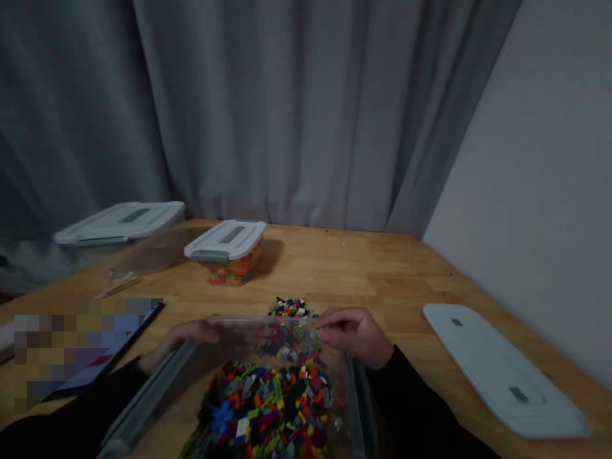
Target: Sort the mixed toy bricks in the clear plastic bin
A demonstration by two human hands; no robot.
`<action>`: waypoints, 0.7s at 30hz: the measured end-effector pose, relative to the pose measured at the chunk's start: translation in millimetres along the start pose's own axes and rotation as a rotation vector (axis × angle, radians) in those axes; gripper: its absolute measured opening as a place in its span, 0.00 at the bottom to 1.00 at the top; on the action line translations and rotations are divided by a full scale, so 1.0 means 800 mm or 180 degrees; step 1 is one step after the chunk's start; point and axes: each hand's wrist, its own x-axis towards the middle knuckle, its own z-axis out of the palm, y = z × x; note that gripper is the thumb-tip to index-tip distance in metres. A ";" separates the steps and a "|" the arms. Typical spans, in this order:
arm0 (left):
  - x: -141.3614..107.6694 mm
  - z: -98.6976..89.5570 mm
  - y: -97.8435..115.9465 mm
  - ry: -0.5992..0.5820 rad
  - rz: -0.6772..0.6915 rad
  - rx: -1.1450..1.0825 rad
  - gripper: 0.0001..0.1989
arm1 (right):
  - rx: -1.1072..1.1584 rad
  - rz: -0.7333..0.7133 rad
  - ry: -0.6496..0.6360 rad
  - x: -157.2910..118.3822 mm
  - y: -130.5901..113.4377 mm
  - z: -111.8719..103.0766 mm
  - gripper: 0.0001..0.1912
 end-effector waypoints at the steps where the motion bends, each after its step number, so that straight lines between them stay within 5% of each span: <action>1: 0.000 0.003 0.002 0.0046 0.0002 -0.0055 0.35 | 0.0001 -0.0055 -0.0133 0.000 0.000 -0.002 0.08; 5: 0.001 0.017 0.011 0.0058 0.0117 -0.0194 0.32 | 0.0015 -0.0093 -0.0280 0.000 -0.002 -0.005 0.10; 11: 0.003 0.016 0.011 -0.0009 0.0061 -0.0267 0.28 | -0.0367 0.0619 0.0733 0.004 0.006 -0.009 0.13; 16: 0.003 0.018 0.011 0.0103 0.0040 -0.0420 0.21 | -0.0843 0.1010 0.0142 0.009 0.036 -0.027 0.22; 21: -0.001 0.017 0.007 0.0160 -0.0012 -0.0438 0.24 | -0.2028 0.0385 -0.0215 0.010 0.065 -0.044 0.24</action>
